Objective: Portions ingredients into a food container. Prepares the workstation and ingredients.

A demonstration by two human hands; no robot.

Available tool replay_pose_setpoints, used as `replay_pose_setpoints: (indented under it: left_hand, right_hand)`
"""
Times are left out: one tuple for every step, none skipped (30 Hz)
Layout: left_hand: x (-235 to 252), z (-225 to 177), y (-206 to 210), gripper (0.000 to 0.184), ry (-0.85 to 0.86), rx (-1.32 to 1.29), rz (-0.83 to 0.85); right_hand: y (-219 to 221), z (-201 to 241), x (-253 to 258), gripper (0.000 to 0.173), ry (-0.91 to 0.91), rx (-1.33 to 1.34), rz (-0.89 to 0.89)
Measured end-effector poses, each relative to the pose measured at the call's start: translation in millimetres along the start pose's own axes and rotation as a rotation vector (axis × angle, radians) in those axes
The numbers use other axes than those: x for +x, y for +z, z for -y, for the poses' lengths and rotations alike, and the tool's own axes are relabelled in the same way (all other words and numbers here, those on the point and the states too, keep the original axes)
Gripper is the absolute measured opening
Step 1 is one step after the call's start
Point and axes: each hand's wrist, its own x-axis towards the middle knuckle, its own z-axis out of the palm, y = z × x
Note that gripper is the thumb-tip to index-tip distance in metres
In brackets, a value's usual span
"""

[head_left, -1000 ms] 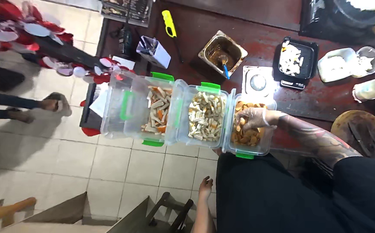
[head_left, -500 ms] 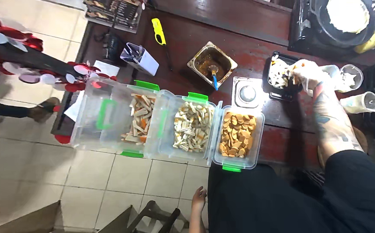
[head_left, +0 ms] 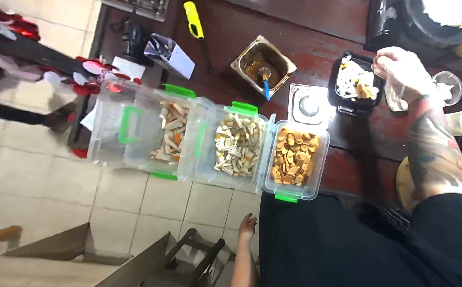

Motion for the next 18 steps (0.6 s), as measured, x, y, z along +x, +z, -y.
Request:
replay_pose_setpoints:
  left_hand:
    - [1,-2,-1,0.05,-0.001,0.01,0.003]
    - [2,-4,-3,0.05,0.0,0.02,0.006]
    - [4,-5,-4,0.049,0.0,0.026,0.004]
    - [7,-6,-4,0.049,0.005,0.028,0.004]
    - [10,-6,-4,0.049,0.017,0.026,0.001]
    - [12,-6,-4,0.049,0.031,0.022,-0.002]
    - [13,-5,-4,0.049,0.041,0.024,-0.001]
    - [14,-4,-4,0.049,0.041,0.031,-0.001]
    - [15,-2,-5,0.049,0.041,0.035,0.001]
    - [16,-1,-5,0.05,0.042,0.032,0.001]
    - [17,-1,-5,0.05,0.045,0.022,-0.004]
    - [17,0,-6,0.049,0.045,0.009,-0.008]
    - [17,2,-6,0.049,0.044,0.001,-0.009]
    - [16,6,-6,0.049,0.041,-0.005,-0.009]
    - [15,10,-6,0.049,0.036,-0.006,-0.008]
    - [14,15,-6,0.049,0.034,0.001,-0.007]
    - [13,20,-6,0.049,0.033,0.006,-0.003]
    - [12,24,-6,0.05,0.034,0.007,-0.001]
  right_hand:
    - [21,19,-24,0.038,-0.075,0.033,0.087]
    - [43,36,-47,0.036,-0.172,0.073,0.202]
    - [65,49,-68,0.033,-0.266,0.045,0.333]
    - [89,63,-91,0.032,-0.354,-0.06,0.476]
    - [116,75,-113,0.031,-0.418,-0.194,0.603]
    - [145,83,-134,0.035,-0.462,-0.355,0.721]
    - [174,86,-151,0.043,-0.527,-0.561,0.817]
    - [203,84,-167,0.055,-0.586,-0.766,0.872]
    - [228,80,-182,0.069,-0.614,-0.906,0.902]
    - [249,71,-196,0.075,-0.605,-1.004,0.917]
    - [264,63,-207,0.07,-0.569,-1.062,0.908]
    - [272,57,-214,0.06,-0.55,-1.087,0.877]
    - [276,56,-216,0.049,-0.534,-1.1,0.893]
    - [277,62,-213,0.042,-0.519,-1.106,0.974]
    - [275,66,-207,0.038,-0.52,-1.079,1.064]
    - [274,66,-199,0.037,-0.531,-1.039,1.136]
    - [271,65,-191,0.039,-0.546,-0.995,1.191]
    - [265,66,-184,0.043,-0.557,-0.937,1.226]
